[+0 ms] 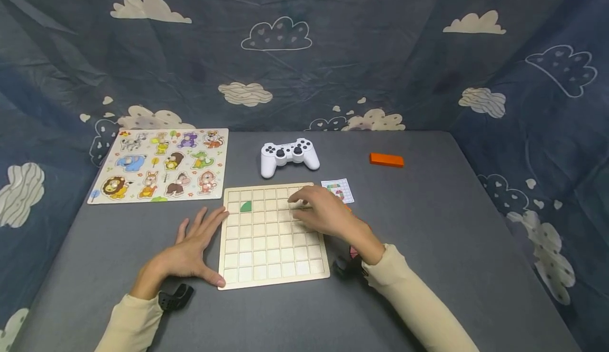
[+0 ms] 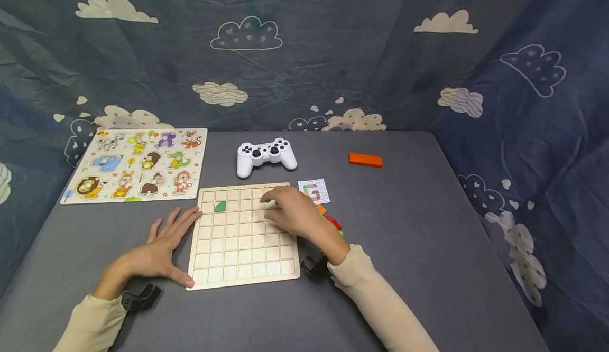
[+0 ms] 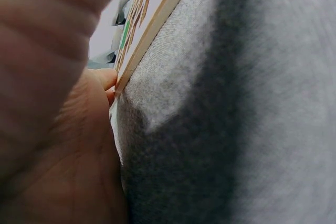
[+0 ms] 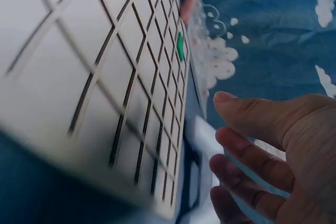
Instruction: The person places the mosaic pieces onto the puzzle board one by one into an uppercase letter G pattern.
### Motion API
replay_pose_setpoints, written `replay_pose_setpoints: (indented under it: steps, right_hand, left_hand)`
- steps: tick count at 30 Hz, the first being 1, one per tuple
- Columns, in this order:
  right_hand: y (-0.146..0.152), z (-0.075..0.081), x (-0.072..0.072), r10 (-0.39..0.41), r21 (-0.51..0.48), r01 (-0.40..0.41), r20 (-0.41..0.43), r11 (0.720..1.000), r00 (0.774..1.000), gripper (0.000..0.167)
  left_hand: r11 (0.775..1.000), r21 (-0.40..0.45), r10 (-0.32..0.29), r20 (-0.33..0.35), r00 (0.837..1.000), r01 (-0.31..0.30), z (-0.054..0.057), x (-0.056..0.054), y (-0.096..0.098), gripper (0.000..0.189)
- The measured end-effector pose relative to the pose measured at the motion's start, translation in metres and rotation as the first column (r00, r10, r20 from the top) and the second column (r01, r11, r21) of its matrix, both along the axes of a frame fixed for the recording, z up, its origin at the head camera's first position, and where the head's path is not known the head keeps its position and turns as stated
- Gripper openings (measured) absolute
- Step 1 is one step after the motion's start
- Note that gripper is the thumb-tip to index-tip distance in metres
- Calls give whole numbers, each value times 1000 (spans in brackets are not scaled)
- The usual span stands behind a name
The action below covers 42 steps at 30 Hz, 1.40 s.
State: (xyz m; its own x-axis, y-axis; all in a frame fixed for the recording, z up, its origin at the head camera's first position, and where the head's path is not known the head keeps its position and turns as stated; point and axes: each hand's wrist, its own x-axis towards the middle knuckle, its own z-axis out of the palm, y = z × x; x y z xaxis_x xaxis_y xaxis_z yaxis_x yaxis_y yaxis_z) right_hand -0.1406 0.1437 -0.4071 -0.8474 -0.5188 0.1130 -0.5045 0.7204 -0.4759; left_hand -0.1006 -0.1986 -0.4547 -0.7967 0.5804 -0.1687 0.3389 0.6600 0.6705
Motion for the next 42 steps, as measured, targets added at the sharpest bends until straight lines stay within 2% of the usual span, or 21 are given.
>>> replay_pose_setpoints:
  steps: [8,21,32,42]
  right_hand:
    - [41,-1,17,-33,-42,32,-13,999,999,22]
    - [89,-15,28,-101,-63,103,41,993,994,23]
    - [107,-29,33,-155,4,155,46,988,987,25]
    - [110,-30,32,-165,28,163,74,986,983,24]
  left_hand:
    - [1000,4,1,-6,1000,0,-2,-1,1,145]
    - [1000,3,3,-4,1000,-3,-1,0,-1,145]
    - [1000,-1,8,2,1000,-8,-3,1,1,145]
    - [1000,2,8,-7,1000,-8,-2,0,0,145]
